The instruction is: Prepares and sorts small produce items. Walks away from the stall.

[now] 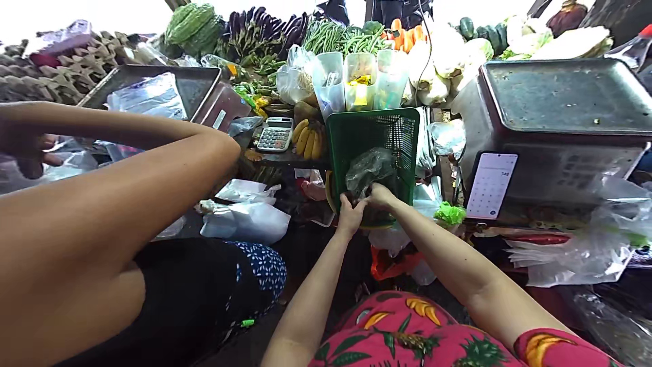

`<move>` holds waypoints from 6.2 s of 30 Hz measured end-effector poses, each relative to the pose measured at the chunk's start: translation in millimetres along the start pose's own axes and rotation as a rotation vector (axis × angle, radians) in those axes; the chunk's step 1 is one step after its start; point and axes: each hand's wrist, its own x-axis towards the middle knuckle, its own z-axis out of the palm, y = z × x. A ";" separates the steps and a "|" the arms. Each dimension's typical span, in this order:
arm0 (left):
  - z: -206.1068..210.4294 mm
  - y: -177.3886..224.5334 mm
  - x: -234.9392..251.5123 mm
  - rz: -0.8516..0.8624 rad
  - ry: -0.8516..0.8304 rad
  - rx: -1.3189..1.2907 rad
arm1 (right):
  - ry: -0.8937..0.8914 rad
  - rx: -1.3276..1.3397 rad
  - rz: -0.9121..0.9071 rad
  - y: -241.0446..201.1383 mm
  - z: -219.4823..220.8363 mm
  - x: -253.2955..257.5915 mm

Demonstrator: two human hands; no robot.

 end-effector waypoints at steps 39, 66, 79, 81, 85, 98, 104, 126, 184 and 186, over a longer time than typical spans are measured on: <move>20.3 86.5 -65.3 -0.152 -0.263 -0.335 | 0.834 0.374 -0.756 32.3 -9.9 -96.3; 29.4 61.3 -67.2 -0.052 -0.342 -0.844 | 0.767 -0.113 -0.882 67.4 39.2 -170.9; 29.0 49.2 -78.3 0.113 -0.441 -1.059 | 0.947 0.083 -0.791 64.6 45.6 -179.6; 26.0 50.1 -79.2 0.147 -0.478 -1.081 | 1.002 0.055 -0.807 68.0 44.5 -181.9; 18.5 49.6 -75.0 0.213 -0.499 -1.130 | 1.088 0.215 -0.788 64.5 40.1 -193.5; 24.8 62.9 -87.7 -0.072 -0.880 -0.574 | 0.269 0.147 -0.658 47.5 -50.6 -204.6; 45.0 66.0 -90.2 0.020 -0.976 -0.458 | 0.316 0.451 -0.671 52.6 -37.7 -193.9; 92.9 99.0 -107.4 0.352 -0.328 -0.045 | 0.975 0.047 0.349 212.3 -148.7 -255.6; 90.7 120.0 -147.9 0.302 -0.218 -0.694 | 0.248 1.126 -1.071 87.3 -76.8 -257.3; 98.0 125.4 -155.7 0.581 -0.195 -0.531 | -0.017 1.805 -0.778 73.3 -78.6 -251.5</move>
